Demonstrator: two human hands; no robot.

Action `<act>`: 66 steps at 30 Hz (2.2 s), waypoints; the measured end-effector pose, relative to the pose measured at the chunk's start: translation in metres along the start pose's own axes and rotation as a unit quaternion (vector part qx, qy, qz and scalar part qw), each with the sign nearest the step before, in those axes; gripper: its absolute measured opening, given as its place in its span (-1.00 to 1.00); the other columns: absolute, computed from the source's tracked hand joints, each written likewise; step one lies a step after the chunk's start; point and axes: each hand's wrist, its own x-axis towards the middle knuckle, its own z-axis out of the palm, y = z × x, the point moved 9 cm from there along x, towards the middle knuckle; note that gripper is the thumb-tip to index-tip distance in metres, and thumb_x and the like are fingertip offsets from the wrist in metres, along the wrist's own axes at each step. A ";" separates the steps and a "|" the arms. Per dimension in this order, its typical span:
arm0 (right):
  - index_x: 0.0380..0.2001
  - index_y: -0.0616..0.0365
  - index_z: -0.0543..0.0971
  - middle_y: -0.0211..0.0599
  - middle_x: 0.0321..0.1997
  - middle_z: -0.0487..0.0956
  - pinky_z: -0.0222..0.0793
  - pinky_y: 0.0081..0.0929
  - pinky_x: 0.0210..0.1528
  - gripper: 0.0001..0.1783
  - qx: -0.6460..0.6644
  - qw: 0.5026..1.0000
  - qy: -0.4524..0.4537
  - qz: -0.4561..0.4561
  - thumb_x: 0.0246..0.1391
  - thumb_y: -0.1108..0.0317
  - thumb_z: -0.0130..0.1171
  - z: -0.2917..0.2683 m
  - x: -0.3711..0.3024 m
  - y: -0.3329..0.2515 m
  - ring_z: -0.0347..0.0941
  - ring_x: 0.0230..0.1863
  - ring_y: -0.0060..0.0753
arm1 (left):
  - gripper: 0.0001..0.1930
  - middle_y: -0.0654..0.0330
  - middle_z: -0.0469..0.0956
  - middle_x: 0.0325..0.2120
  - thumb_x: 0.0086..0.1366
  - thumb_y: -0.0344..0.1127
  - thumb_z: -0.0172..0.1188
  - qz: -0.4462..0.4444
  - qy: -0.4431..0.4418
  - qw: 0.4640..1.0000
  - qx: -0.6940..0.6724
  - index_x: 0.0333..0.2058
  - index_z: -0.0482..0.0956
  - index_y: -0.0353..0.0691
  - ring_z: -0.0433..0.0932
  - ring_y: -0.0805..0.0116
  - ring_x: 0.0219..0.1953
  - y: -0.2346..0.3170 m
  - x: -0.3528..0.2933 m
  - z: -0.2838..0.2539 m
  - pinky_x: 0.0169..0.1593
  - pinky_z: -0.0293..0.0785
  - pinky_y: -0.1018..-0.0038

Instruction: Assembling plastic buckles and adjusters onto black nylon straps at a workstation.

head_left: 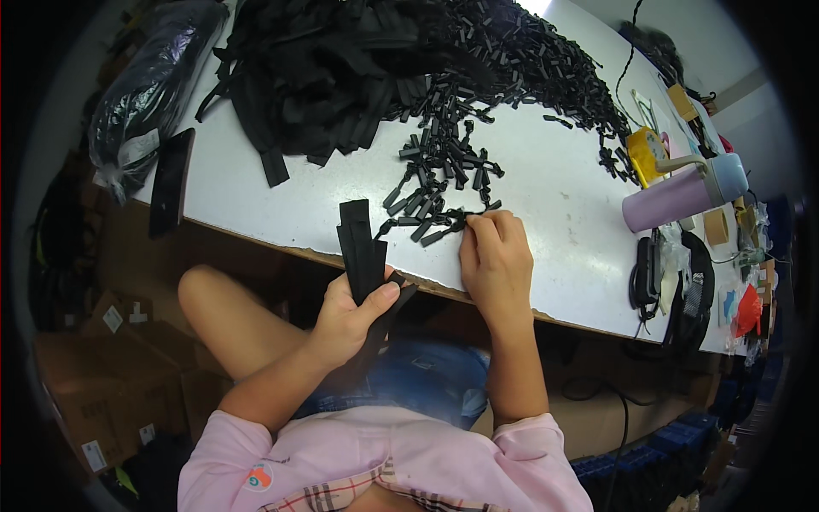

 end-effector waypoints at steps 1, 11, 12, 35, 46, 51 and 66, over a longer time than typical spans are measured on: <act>-0.51 0.26 0.44 -0.23 -0.49 0.39 0.29 -0.47 -0.47 -0.86 0.014 1.000 0.009 -0.009 -0.27 0.61 0.07 -0.003 -0.002 -0.002 0.33 -0.48 -0.26 | -0.79 0.27 0.41 -0.51 0.11 -0.33 0.11 0.030 0.017 0.998 0.044 -0.33 0.39 -0.32 0.36 0.59 -0.51 0.002 0.000 -0.004 -0.43 0.32 0.65; -0.49 0.27 0.36 -0.45 -0.56 0.40 0.18 -0.86 -0.61 -0.89 0.485 0.812 -0.039 0.322 -0.16 0.59 0.05 0.018 -0.043 0.031 0.26 -0.64 -0.83 | -0.84 0.32 0.42 -0.57 0.07 -0.36 0.14 0.116 0.032 0.983 0.141 -0.40 0.44 -0.32 0.35 0.63 -0.50 0.012 -0.001 0.004 -0.40 0.30 0.67; -0.46 0.27 0.36 -0.46 -0.56 0.40 0.18 -0.88 -0.61 -0.88 0.526 0.783 -0.065 0.325 -0.15 0.60 0.05 0.022 -0.046 0.018 0.27 -0.61 -0.83 | -0.85 0.32 0.43 -0.58 0.07 -0.37 0.14 0.130 0.024 0.978 0.160 -0.41 0.44 -0.32 0.35 0.64 -0.51 0.016 -0.001 0.006 -0.41 0.31 0.67; -0.45 0.30 0.41 -0.36 -0.45 0.41 0.34 -0.78 -0.49 -0.87 0.592 0.758 -0.070 0.265 -0.15 0.60 0.11 0.024 -0.056 -0.022 0.37 -0.50 -0.67 | -0.84 0.30 0.46 -0.59 0.07 -0.46 0.09 0.220 0.028 0.968 0.117 -0.33 0.43 -0.33 0.40 0.63 -0.53 0.030 -0.005 0.014 -0.42 0.35 0.67; -0.52 0.27 0.41 -0.46 -0.64 0.37 0.08 -0.83 -0.70 -0.91 0.758 0.533 -0.193 0.321 -0.10 0.50 0.11 0.050 -0.065 -0.029 0.20 -0.69 -0.77 | -0.85 0.19 0.41 -0.46 0.05 -0.47 0.08 0.108 -0.060 0.991 0.041 -0.35 0.44 -0.36 0.30 0.65 -0.66 0.024 -0.004 0.019 -0.66 0.16 0.78; -0.54 0.28 0.41 -0.48 -0.66 0.37 0.06 -0.84 -0.71 -0.91 0.738 0.552 -0.231 0.313 -0.12 0.52 0.12 0.049 -0.065 -0.027 0.17 -0.72 -0.79 | -0.84 0.21 0.41 -0.47 0.05 -0.46 0.08 0.110 -0.079 0.989 0.054 -0.36 0.47 -0.38 0.27 0.66 -0.70 0.025 -0.003 0.022 -0.70 0.12 0.78; -0.51 0.25 0.42 -0.44 -0.64 0.35 0.05 -0.79 -0.69 -0.93 0.525 0.835 -0.033 0.163 -0.13 0.55 0.10 0.017 -0.056 -0.028 0.18 -0.69 -0.76 | -0.83 0.19 0.40 -0.41 0.08 -0.45 0.04 0.192 -0.020 0.975 0.109 -0.34 0.46 -0.38 0.24 0.67 -0.71 0.036 -0.009 0.026 -0.68 0.11 0.78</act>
